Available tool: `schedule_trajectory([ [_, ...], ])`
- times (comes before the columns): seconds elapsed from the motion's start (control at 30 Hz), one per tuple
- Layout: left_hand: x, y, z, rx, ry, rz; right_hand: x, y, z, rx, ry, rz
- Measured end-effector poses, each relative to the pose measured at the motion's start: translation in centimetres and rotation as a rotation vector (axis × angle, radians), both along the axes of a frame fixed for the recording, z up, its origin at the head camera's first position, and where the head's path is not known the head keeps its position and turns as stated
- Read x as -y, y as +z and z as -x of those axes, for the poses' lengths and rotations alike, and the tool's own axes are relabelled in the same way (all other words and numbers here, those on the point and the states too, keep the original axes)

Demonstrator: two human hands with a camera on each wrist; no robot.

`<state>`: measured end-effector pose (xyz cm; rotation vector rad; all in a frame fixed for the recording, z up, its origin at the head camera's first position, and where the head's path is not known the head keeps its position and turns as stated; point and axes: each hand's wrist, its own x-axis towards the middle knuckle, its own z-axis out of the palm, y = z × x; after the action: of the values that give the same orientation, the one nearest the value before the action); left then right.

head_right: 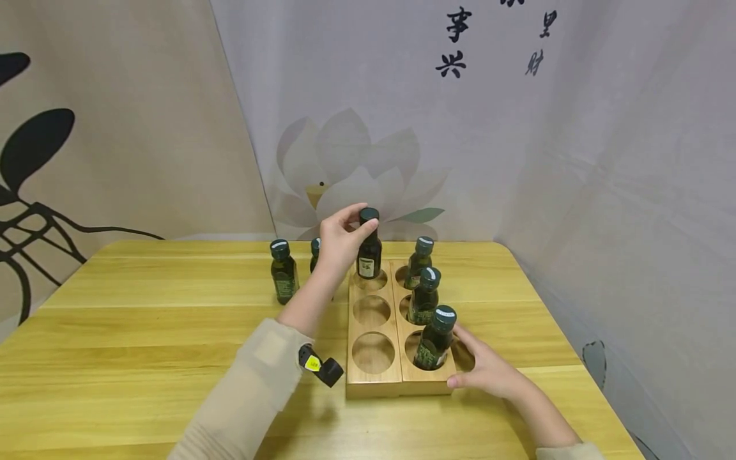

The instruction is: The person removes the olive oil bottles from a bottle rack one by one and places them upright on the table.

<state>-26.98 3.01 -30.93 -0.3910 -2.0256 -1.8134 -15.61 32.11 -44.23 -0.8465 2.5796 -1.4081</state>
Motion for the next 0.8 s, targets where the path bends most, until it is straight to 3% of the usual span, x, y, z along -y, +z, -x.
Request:
schedule_trajectory([
  [0.47,1.7,4.0,-1.0,-0.072,0.006,-0.019,0.1,0.0,0.0,-0.001,0.015,0.013],
  [0.8,4.1,6.5,-1.0,-0.126,0.032,-0.049,0.2,0.2,0.0,0.012,0.019,0.024],
])
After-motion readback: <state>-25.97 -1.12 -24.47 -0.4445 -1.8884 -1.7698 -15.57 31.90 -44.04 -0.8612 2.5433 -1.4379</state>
